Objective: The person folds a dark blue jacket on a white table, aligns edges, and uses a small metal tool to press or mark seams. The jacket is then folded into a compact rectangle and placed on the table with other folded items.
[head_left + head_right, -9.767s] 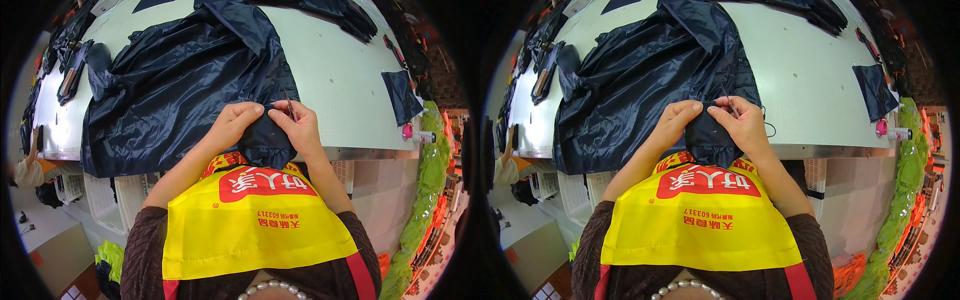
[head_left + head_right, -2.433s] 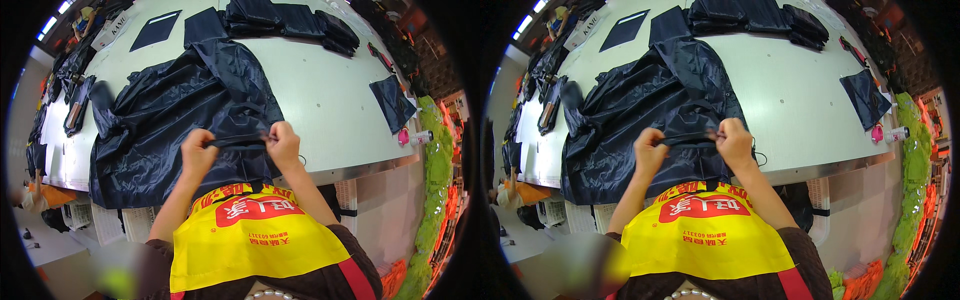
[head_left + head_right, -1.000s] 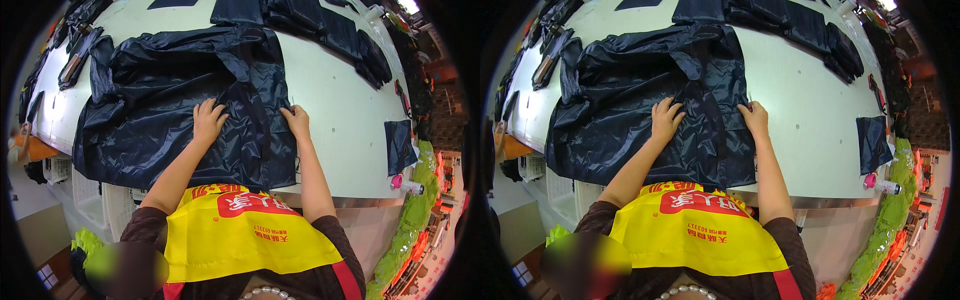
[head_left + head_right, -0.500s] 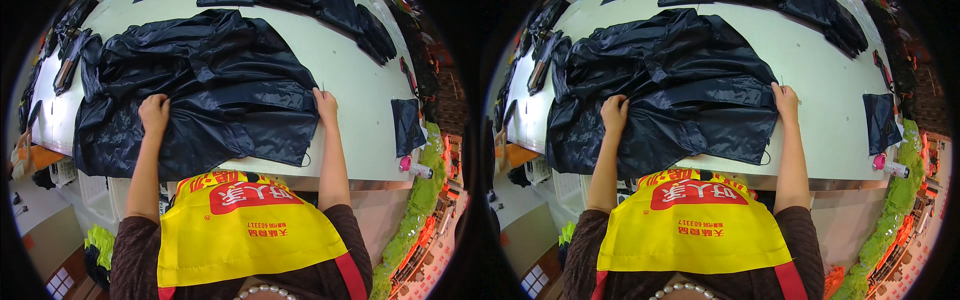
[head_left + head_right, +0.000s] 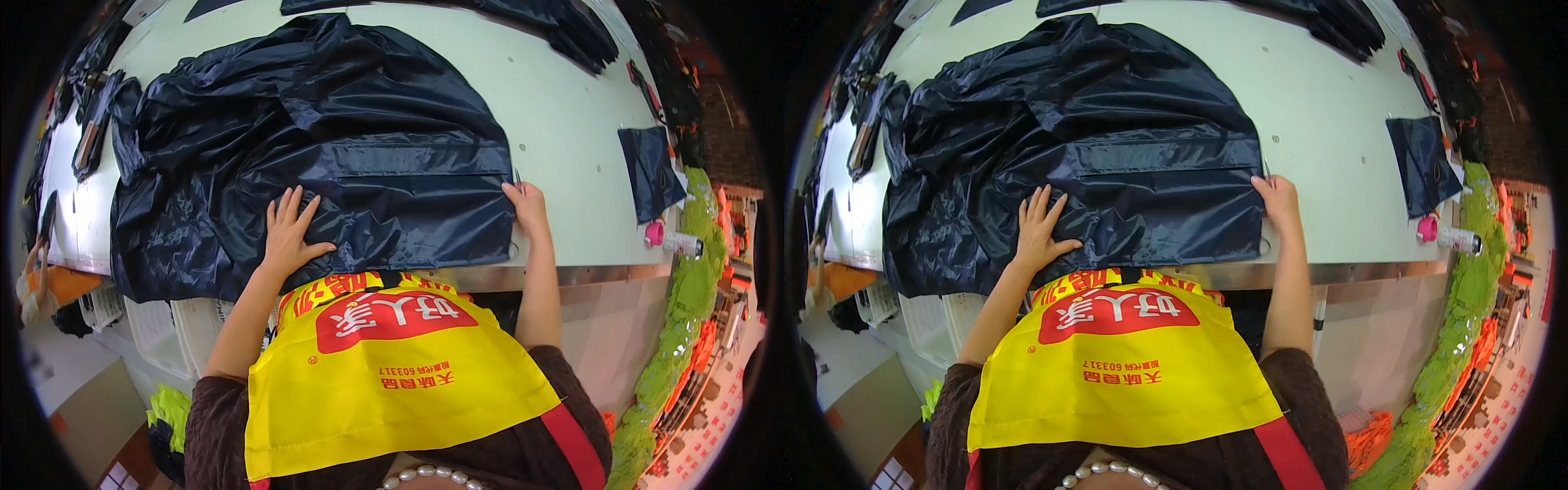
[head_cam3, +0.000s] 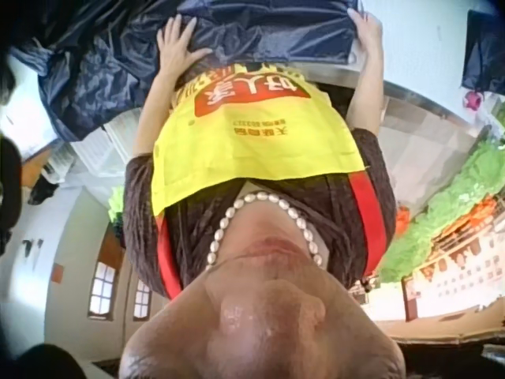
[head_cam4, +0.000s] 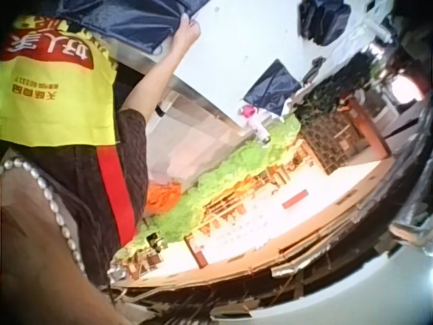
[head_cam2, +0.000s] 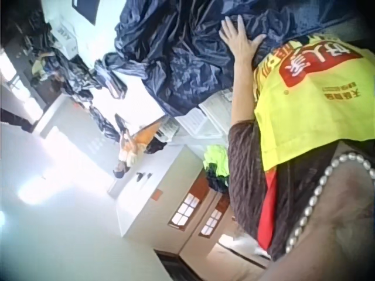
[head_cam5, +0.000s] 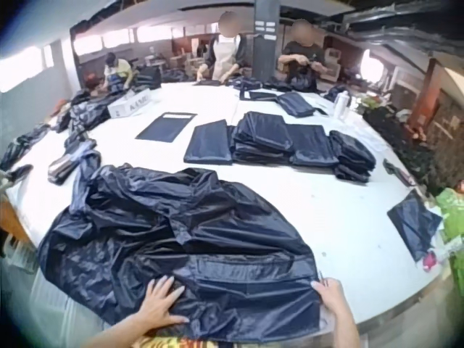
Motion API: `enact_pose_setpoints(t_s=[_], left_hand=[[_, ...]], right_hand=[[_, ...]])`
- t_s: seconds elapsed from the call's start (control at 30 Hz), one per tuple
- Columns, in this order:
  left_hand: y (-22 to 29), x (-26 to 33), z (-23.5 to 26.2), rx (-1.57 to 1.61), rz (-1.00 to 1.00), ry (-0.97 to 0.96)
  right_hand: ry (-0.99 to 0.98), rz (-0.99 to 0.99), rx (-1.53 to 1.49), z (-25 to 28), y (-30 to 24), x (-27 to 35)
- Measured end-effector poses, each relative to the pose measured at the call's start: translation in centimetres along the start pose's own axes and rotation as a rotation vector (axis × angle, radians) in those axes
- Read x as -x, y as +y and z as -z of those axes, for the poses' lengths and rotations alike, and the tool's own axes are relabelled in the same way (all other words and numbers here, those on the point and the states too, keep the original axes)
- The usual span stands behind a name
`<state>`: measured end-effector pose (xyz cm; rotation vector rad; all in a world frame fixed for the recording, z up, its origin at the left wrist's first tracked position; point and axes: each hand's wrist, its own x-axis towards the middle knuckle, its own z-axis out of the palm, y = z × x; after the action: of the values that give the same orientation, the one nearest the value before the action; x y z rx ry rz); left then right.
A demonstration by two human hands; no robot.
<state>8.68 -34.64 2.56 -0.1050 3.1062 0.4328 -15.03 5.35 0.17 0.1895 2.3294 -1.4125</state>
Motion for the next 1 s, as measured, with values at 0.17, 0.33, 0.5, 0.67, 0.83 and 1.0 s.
enact_pose_setpoints(t_s=[0.17, 0.33, 0.5, 0.67, 0.83, 1.0], left_hand=[[-0.1, 0.9, -0.9, 0.068, -0.025, 0.092], [0.6, 1.2, -0.8, 0.068, 0.033, 0.069], [0.6, 1.4, -1.2, 0.047, 0.015, 0.095], [0.6, 1.5, -1.5, 0.032, 0.011, 0.108], [0.6, 1.5, -1.6, 0.022, 0.008, 0.120], [0.6, 1.5, -1.7, 0.038, 0.017, 0.121]], right_hand=[[-0.341, -0.191, -0.044, 3.0, -2.1, -0.4], [-0.409, -0.181, -0.068, 3.0, -1.5, 1.9], [-0.500, -0.107, -0.057, 4.1, 1.3, 6.2], [-0.508, -0.204, -0.126, 5.7, 2.9, 8.7], [-0.520, -0.235, -0.162, 7.3, 4.0, 9.2], [-0.548, -0.256, -0.078, 9.2, 4.4, 9.7]])
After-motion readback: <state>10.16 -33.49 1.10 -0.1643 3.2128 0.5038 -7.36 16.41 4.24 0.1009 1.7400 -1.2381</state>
